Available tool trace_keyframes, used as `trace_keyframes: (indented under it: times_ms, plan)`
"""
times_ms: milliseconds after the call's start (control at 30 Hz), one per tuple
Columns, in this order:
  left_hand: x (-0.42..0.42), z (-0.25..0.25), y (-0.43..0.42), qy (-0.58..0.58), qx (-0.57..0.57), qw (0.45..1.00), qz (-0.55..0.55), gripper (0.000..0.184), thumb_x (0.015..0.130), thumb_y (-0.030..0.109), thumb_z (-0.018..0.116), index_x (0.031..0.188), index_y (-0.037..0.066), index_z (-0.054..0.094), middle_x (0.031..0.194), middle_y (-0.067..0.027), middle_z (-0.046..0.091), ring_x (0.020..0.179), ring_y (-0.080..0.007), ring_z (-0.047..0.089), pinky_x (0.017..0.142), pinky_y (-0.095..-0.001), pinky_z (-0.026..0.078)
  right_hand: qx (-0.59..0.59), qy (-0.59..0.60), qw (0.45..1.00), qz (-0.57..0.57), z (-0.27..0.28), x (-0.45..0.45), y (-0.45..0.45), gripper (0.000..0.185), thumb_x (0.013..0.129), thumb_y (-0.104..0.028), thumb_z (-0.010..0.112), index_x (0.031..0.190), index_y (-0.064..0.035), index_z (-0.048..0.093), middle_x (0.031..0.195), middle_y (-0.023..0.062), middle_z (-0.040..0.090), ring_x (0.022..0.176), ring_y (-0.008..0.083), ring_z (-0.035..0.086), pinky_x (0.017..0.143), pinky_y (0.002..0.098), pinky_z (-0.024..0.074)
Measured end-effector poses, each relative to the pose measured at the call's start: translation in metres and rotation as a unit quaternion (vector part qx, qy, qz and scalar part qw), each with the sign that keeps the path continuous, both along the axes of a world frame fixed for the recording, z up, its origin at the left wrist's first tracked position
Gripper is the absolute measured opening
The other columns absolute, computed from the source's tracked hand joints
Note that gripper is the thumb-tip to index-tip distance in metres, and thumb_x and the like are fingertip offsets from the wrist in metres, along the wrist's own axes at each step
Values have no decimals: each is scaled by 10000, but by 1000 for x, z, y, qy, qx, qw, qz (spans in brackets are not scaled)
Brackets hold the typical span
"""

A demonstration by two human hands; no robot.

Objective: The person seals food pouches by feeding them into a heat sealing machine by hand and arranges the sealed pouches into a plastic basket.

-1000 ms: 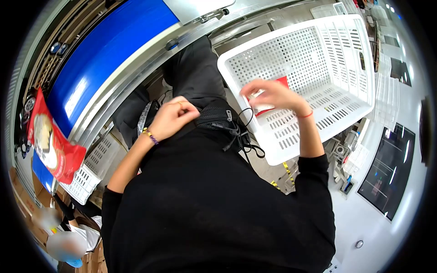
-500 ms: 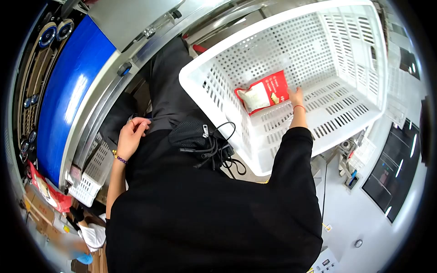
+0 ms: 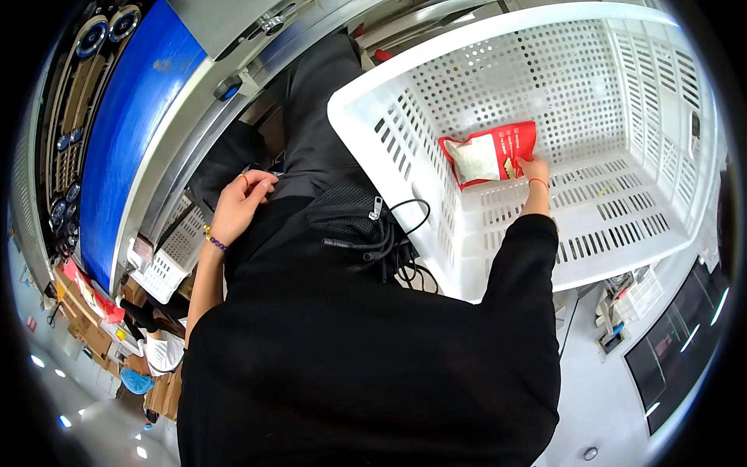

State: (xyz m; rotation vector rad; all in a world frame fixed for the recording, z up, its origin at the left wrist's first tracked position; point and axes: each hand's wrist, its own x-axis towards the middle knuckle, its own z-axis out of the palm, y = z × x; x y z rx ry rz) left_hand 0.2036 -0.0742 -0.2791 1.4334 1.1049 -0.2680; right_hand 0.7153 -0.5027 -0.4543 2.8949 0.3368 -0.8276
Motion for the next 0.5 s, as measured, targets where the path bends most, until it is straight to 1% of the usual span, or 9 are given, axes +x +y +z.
trace_keyframes:
  times_ms: [67, 100, 133, 200, 233, 267, 333, 467, 500]
  plan:
    - [1, 0, 1, -17, 0, 1000, -13, 201, 971, 157, 556, 1059, 4, 654, 873, -22, 644, 751, -83, 583, 726, -227, 491, 40, -19, 999, 21, 14, -11, 20, 385, 752, -307, 653, 1032, -46, 699, 924, 173, 711, 867, 341, 683, 798, 424, 516]
    - [1, -1, 3, -27, 3, 1000, -15, 201, 973, 160, 554, 1056, 7, 656, 866, -18, 644, 744, -78, 581, 723, -227, 490, 127, -77, 989, 18, 17, -25, 30, 263, 744, -204, 634, 919, -17, 691, 781, 142, 703, 742, 283, 682, 703, 388, 513]
    - [2, -1, 4, -29, 3, 999, -16, 201, 973, 160, 554, 1056, 7, 656, 866, -18, 644, 744, -78, 581, 723, -227, 490, 127, -80, 989, 17, 30, -36, 45, 263, 744, -204, 634, 919, -17, 691, 781, 142, 703, 742, 283, 682, 703, 388, 513]
    - [5, -2, 9, -66, -1, 998, -16, 201, 976, 164, 552, 1046, 9, 657, 864, -17, 644, 742, -75, 580, 715, -228, 487, 234, 63, 961, -134, 72, -49, 78, 116, 745, -105, 615, 815, -22, 656, 678, 71, 648, 652, 155, 630, 610, 312, 473]
    - [5, -6, 12, -88, 8, 996, -26, 196, 973, 164, 556, 1042, 11, 657, 863, -24, 641, 734, -78, 582, 704, -228, 483, 318, 116, 931, -138, 86, -53, 85, 60, 729, -16, 611, 782, -40, 624, 685, -4, 604, 644, 62, 566, 569, 257, 424]
    - [7, -7, 15, -95, 8, 995, -28, 196, 973, 164, 556, 1042, 11, 657, 863, -24, 641, 734, -78, 582, 704, -228, 483, 319, 109, 931, -138, 104, -62, 96, 60, 729, -16, 611, 782, -40, 624, 685, -4, 604, 644, 62, 566, 569, 257, 424]
    - [17, -1, 21, -130, 39, 989, -63, 190, 965, 163, 566, 1046, 16, 656, 864, -32, 637, 729, -83, 585, 696, -230, 479, 383, 192, 897, -108, 148, -87, 127, 266, 718, -12, 624, 975, -13, 693, 794, 9, 668, 636, 92, 580, 574, 249, 449]
    - [39, 24, 32, -190, 71, 973, -108, 186, 955, 158, 583, 1051, 16, 655, 864, -36, 637, 745, -93, 601, 696, -238, 481, 390, 257, 880, -91, 260, -138, 187, 245, 706, 29, 649, 945, -15, 671, 816, -7, 674, 680, 63, 587, 609, 228, 449]
    - [41, 26, 35, -219, 89, 964, -117, 178, 946, 143, 591, 1058, 20, 656, 892, -38, 643, 790, -101, 619, 707, -239, 489, 405, 275, 870, -54, 287, -151, 198, 254, 697, 28, 654, 949, 2, 673, 794, -18, 656, 660, 49, 560, 611, 217, 440]
